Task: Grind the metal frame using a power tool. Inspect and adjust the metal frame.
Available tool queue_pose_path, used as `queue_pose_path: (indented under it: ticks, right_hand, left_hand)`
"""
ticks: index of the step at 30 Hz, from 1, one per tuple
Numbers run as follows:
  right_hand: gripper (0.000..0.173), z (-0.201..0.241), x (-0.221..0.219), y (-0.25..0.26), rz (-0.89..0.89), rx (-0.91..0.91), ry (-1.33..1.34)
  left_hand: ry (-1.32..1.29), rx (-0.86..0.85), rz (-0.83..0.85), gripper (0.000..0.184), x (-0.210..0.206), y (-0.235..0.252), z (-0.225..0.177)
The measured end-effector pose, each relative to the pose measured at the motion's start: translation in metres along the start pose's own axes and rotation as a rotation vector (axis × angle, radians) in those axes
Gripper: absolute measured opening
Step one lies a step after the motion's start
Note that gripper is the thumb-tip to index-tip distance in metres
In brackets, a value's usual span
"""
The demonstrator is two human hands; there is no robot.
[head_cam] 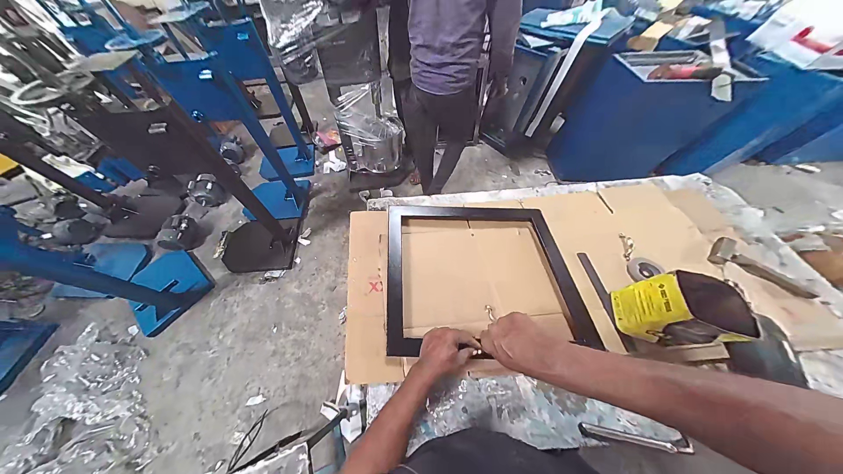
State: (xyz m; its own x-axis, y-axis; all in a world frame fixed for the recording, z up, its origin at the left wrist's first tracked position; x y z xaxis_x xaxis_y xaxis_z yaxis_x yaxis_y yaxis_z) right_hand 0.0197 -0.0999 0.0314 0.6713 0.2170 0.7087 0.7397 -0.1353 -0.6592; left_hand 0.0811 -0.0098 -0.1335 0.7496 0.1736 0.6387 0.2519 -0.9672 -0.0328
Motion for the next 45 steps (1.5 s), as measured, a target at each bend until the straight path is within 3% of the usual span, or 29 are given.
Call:
queue_pose_path:
  ticks: [4, 10, 14, 17, 19, 24, 28, 31, 33, 37, 42, 45]
  right_hand:
    - [0.02, -0.004, -0.009, 0.003, -0.037, 0.068, 0.073]
    - [0.019, 0.001, -0.004, -0.002, -0.281, 0.182, -0.081]
    - [0.019, 0.007, 0.004, 0.0, 0.003, 0.008, -0.018]
    - [0.02, 0.004, 0.002, 0.001, 0.001, 0.04, 0.063]
    - [0.027, 0.002, -0.005, 0.002, -0.05, 0.114, 0.03]
    - [0.022, 0.0, -0.005, 0.001, -0.302, 0.149, -0.112]
    - [0.021, 0.005, -0.002, 0.002, -0.055, -0.02, 0.006]
    - [0.02, 0.004, -0.003, 0.001, -0.035, 0.015, 0.066]
    - [0.029, 0.004, -0.009, 0.003, -0.073, 0.089, 0.021]
    - [0.018, 0.003, -0.007, -0.002, -0.296, 0.144, -0.106]
    - [0.025, 0.004, -0.006, -0.001, -0.004, -0.075, -0.028]
    - [0.021, 0.001, -0.01, 0.0, 0.03, -0.021, 0.005]
  left_hand:
    - [0.009, -0.004, -0.005, 0.024, 0.0, 0.0, -0.001]
    - [0.024, -0.016, -0.015, 0.025, -0.002, 0.0, 0.002]
    - [0.023, -0.014, -0.014, 0.024, 0.0, 0.0, 0.001]
    - [0.015, -0.025, -0.026, 0.024, -0.001, 0.0, 0.002]
    - [0.01, -0.041, -0.03, 0.024, -0.001, -0.001, 0.001]
    - [0.002, -0.04, -0.027, 0.023, -0.001, -0.001, 0.0]
    - [0.006, -0.046, -0.024, 0.024, 0.0, 0.0, 0.001]
    - [0.008, -0.059, -0.033, 0.025, 0.0, 0.0, 0.002]
    - [0.004, -0.072, -0.03, 0.025, -0.001, 0.001, 0.002]
    - [0.004, -0.07, -0.032, 0.024, -0.001, 0.0, 0.001]
    - [0.019, -0.065, -0.006, 0.024, -0.002, 0.001, 0.0]
    - [0.01, -0.085, -0.032, 0.024, -0.003, 0.001, 0.0]
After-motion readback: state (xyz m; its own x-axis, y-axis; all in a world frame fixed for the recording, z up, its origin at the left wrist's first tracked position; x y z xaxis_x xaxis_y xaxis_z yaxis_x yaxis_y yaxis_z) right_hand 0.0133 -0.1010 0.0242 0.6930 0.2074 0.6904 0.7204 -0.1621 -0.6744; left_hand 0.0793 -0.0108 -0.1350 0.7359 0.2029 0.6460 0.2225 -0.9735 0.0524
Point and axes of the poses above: each hand's wrist, its own y-axis towards the middle knuckle, its own x-axis out of the back of the hand, z = x × y, the point moved 4 cm from there along y, towards the middle knuckle, and after that the axes turned 9 degrees about -x, right-handed, at the moved point
